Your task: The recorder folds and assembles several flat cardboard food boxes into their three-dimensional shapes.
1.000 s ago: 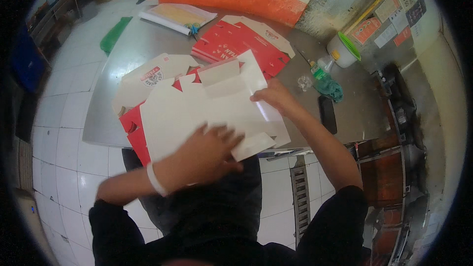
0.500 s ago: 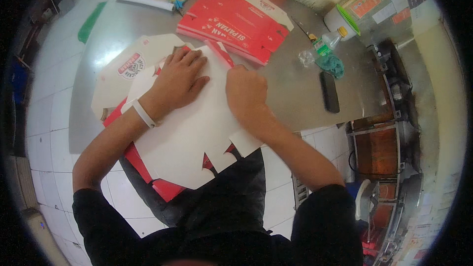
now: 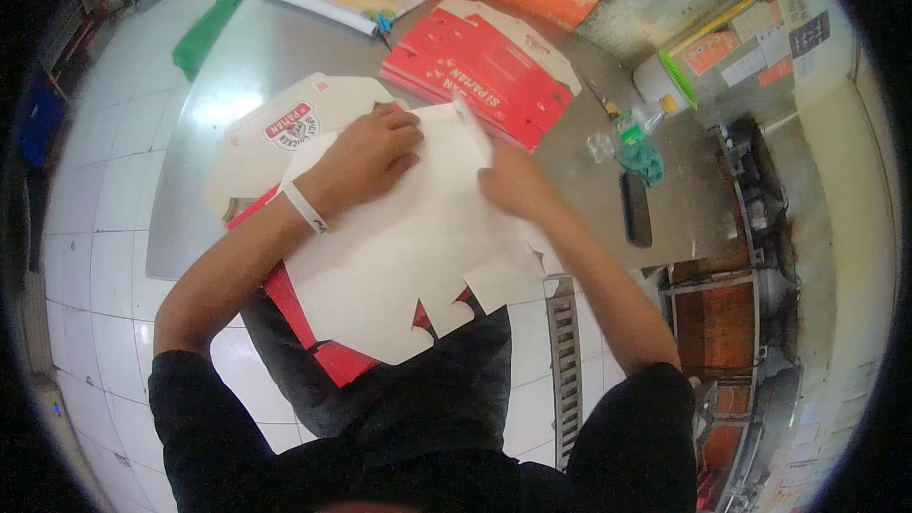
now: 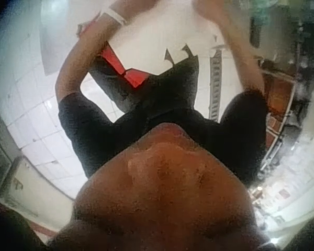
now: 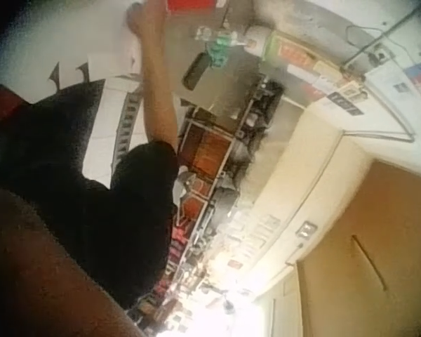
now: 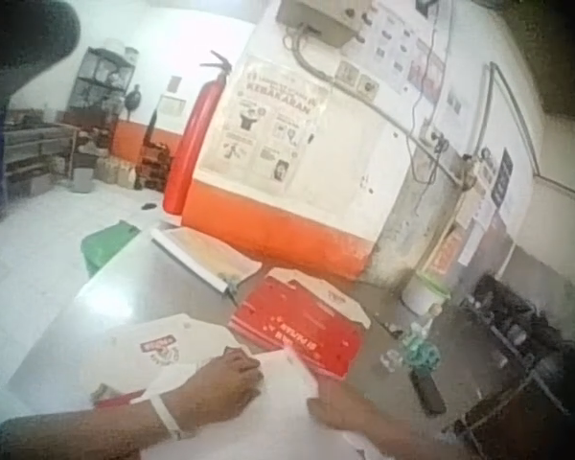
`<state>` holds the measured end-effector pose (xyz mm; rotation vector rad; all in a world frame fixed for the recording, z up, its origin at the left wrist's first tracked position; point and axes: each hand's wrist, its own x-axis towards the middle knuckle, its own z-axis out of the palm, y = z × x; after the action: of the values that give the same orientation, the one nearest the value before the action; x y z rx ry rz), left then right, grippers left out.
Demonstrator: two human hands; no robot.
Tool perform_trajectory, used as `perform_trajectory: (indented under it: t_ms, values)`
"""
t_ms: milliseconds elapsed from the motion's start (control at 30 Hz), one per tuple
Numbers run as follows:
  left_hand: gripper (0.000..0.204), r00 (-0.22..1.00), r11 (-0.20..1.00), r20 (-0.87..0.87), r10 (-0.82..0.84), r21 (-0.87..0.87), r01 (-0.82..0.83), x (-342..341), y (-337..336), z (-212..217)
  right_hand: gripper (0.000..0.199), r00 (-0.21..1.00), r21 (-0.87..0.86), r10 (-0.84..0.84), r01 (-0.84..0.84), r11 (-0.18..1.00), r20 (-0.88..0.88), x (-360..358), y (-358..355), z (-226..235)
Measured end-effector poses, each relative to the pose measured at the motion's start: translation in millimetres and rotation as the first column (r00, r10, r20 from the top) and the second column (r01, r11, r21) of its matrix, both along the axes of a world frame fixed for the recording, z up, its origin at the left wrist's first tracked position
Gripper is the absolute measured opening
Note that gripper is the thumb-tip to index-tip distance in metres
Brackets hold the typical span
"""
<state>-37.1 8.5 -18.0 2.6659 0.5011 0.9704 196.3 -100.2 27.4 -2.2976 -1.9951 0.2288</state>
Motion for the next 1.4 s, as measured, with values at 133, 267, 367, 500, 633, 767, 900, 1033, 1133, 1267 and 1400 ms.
perform_trajectory:
  t_ms: [133,267,367,500,633,767,900,1033,1133,1267,1400]
  values:
    - [0.015,1.000,0.995,-0.003,0.026,-0.093,-0.026,-13.5,-6.8,17.3,0.049,0.515,-0.310,-0.313,0.094,0.946,-0.798,11.4,-15.2,51.4]
    - [0.020,0.998,0.992,-0.033,0.057,-0.109,-0.060,-10.1,-6.3,20.1,0.042,0.466,-0.229,-0.256,0.116,0.967,-0.847,25.8,-36.6,45.9]
    - [0.034,0.984,0.993,0.130,0.120,-0.016,-0.119,-8.8,-9.2,31.2,0.039,0.541,-0.040,-0.050,0.029,0.999,-0.839,28.8,-32.0,57.2]
    - [0.055,0.946,0.970,0.215,0.242,-0.024,-0.243,-17.8,-12.0,73.6,0.044,0.668,0.075,0.203,-0.216,0.974,-0.716,17.5,-16.0,89.1]
    - [0.050,0.991,0.990,0.114,0.066,-0.135,-0.050,-13.9,-28.2,169.1,0.035,0.600,0.140,0.316,-0.323,0.936,-0.735,5.3,-16.6,136.5]
    - [0.031,0.981,0.837,0.183,-0.070,-0.523,0.158,-29.5,-33.5,183.4,0.024,0.808,0.147,0.378,-0.351,0.925,-0.452,7.9,-16.1,154.7]
    - [0.027,0.964,0.688,0.123,0.236,-0.721,-0.077,-42.2,-40.9,126.4,0.017,0.766,0.208,0.168,-0.045,0.977,-0.620,78.0,-4.7,89.9]
    - [0.029,0.852,0.533,0.356,0.384,-0.839,0.110,-53.0,-76.1,89.8,0.025,0.235,0.124,0.092,0.125,0.984,-0.968,67.2,6.3,28.2]
    - [0.032,0.764,0.507,0.451,0.461,-0.841,0.191,-55.6,-96.2,73.5,0.027,0.012,0.017,0.017,0.012,1.000,-1.000,46.9,6.6,27.2]
    - [0.028,0.662,0.545,0.458,0.593,-0.834,0.089,-49.8,-129.7,50.6,0.026,0.489,0.118,0.104,-0.002,0.993,-0.866,39.2,20.9,47.8]
    - [0.020,0.840,0.250,0.176,0.513,-0.967,0.049,-44.2,-182.6,54.6,0.023,0.901,0.216,0.408,-0.373,0.902,-0.149,19.5,40.8,66.1]
